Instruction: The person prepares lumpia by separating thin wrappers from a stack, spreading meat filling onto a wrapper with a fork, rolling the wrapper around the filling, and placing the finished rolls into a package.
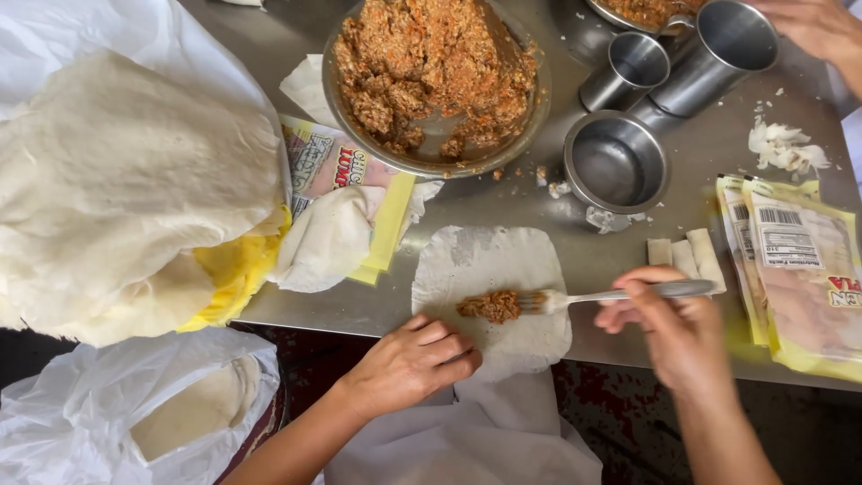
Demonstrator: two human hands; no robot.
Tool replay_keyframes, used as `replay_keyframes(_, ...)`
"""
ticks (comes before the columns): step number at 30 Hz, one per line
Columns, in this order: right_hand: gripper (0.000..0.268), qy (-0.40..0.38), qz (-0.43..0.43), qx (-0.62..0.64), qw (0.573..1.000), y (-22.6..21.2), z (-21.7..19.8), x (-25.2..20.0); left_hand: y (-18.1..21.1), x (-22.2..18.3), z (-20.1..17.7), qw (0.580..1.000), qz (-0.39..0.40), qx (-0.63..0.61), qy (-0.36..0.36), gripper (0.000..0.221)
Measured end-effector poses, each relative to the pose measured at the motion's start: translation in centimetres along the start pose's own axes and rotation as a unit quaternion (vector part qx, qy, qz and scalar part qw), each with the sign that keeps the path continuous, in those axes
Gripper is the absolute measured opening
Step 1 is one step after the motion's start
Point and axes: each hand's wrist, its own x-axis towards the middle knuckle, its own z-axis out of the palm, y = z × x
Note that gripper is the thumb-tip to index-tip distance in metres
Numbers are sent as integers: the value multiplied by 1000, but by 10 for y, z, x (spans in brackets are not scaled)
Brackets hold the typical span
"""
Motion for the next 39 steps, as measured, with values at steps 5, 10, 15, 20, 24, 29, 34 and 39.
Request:
replay_keyframes(5,12,20,-139,-25,990,-27,3,-9,-1,0,-1,1000,-4,-8,-17,11)
replay_keyframes(10,16,18,-41,-44,998,-4,20,-6,1,3,-2,1000,-11,-20,-6,9)
replay_keyframes(15,14,20,-54,36,998,-8,11,2,1,5,-2,1000,-10,-24,3,6)
replay_keyframes(20,13,26,-112,-51,992,-12,29,45,2,5,-3,999,-20,-24,-9,6)
replay_keyframes(24,17,-2,-233,-228,945,-61,67,89,7,5,-3,1000,-23,-19,-1,11)
replay_keyframes(29,35,-111,-351,-541,757,-32,95,166,15,15,2,997,-71,-29,-12,10)
replay_keyframes(34,40,-64,-417,-520,743,-34,106,123,-35,43,34,971,-182,140,62,8)
replay_keyframes(39,26,-38,-401,-511,759,4,84,59,-45,64,17,968,-197,149,37,18)
